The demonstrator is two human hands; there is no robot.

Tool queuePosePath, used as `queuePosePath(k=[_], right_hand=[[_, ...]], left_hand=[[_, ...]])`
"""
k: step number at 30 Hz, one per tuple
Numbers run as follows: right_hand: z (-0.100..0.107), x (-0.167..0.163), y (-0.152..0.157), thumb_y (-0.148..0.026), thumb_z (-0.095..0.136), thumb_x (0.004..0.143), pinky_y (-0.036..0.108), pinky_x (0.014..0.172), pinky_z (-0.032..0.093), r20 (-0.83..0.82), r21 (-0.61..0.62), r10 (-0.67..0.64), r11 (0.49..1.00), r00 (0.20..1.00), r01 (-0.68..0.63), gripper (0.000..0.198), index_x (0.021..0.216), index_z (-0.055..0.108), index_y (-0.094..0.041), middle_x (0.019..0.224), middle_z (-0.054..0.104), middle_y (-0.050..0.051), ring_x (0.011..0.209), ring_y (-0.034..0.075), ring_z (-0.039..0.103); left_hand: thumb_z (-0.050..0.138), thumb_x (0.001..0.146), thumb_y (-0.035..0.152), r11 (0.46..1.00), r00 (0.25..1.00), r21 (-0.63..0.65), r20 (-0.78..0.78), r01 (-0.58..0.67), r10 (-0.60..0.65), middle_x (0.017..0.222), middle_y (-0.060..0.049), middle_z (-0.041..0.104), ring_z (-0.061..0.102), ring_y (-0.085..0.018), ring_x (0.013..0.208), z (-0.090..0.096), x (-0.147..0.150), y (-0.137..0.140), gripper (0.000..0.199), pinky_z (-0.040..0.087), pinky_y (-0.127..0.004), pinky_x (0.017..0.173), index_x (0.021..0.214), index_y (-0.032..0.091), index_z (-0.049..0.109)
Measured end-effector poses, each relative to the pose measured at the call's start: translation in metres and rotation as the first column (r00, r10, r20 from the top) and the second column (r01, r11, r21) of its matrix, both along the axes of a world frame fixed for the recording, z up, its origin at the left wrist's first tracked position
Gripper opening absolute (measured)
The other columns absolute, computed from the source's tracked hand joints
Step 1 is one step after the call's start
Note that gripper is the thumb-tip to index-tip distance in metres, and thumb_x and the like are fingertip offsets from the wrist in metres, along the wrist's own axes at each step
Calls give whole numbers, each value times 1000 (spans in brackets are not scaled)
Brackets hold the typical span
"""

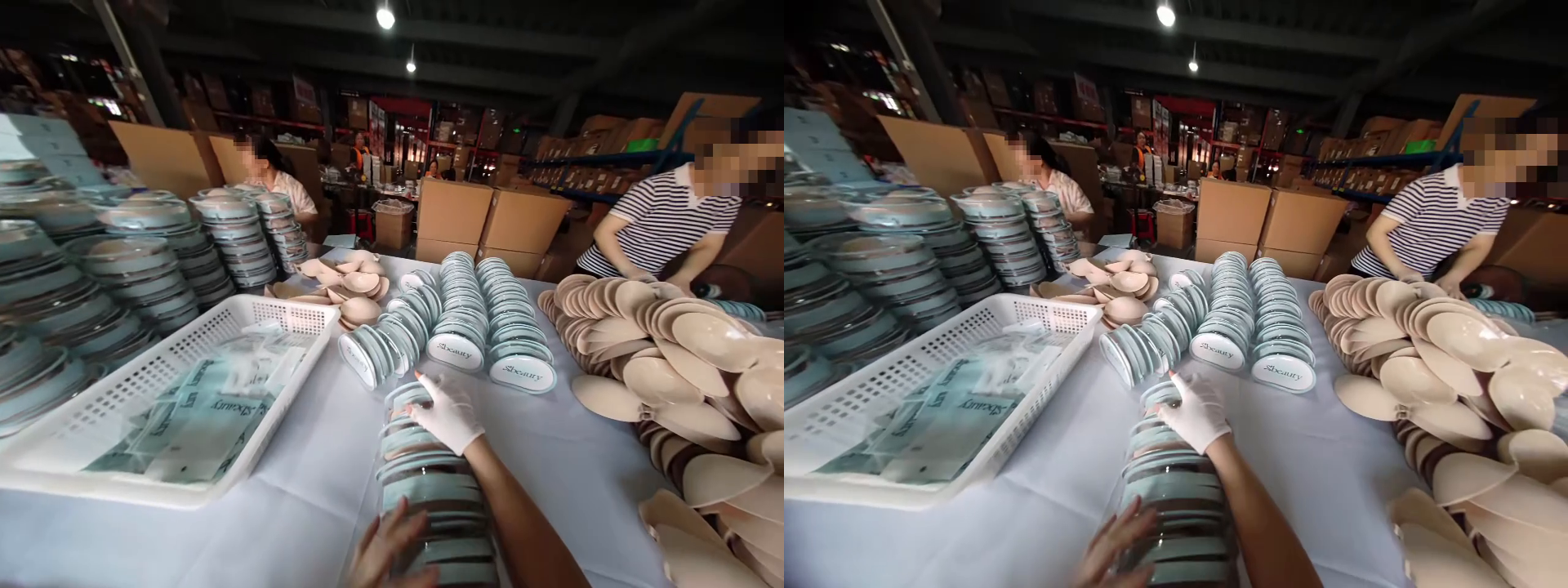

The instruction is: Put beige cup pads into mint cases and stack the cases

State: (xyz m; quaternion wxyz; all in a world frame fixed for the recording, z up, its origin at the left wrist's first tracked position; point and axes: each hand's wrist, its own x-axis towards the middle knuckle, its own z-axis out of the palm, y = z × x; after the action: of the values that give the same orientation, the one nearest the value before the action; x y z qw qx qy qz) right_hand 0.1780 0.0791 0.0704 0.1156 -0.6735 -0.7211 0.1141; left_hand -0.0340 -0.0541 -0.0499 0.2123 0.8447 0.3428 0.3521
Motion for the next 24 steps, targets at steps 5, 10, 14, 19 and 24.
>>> queuePosePath(k=[5, 10, 14, 19, 24], right_hand=[[-24, 12, 8, -47, 65, 85, 52, 112, 41, -278, 86, 7, 996, 960, 18, 68, 147, 59, -19, 132, 63, 17, 124, 37, 58], [-64, 49, 3, -60, 35, 97, 46, 117, 41, -787, -52, -175, 974, 592, 219, 68, 134, 67, -14, 140, 63, 15, 133, 30, 56], [-85, 65, -13, -65, 51, 89, 46, 107, 48, -836, -197, -278, 957, 472, 214, 64, 118, 75, -13, 121, 74, 14, 122, 34, 63], [-84, 71, -10, -60, 52, 83, 46, 114, 43, -850, -150, -223, 971, 477, 187, 65, 123, 70, -12, 128, 70, 14, 125, 31, 61], [-57, 69, 4, -36, 46, 87, 44, 109, 48, -782, -93, -199, 974, 590, 205, 51, 127, 65, -10, 129, 70, 16, 121, 28, 64]], left_hand=[[46, 101, 48, 949, 976, -299, 157, -97, 149, 156, -15, 53, 43, -33, 149, 64, 19, 131, 56, 34, -54, 122, 149, 20, 54], [49, 93, 56, 798, 990, -602, 94, -26, 103, 96, -11, 80, 69, -33, 108, 90, 61, 210, 49, 50, -43, 103, 94, 16, 78], [44, 91, 61, 747, 992, -663, 123, 52, 40, 114, -14, 78, 65, -33, 115, 75, 63, 213, 59, 51, -41, 104, 103, 13, 76], [48, 87, 67, 679, 982, -713, 177, 175, -67, 126, -14, 74, 62, -32, 122, 64, 56, 223, 66, 44, -43, 113, 112, 11, 73], [51, 89, 63, 638, 964, -727, 242, 253, -107, 131, -12, 72, 60, -33, 127, 61, 58, 228, 61, 38, -49, 120, 116, 13, 73]])
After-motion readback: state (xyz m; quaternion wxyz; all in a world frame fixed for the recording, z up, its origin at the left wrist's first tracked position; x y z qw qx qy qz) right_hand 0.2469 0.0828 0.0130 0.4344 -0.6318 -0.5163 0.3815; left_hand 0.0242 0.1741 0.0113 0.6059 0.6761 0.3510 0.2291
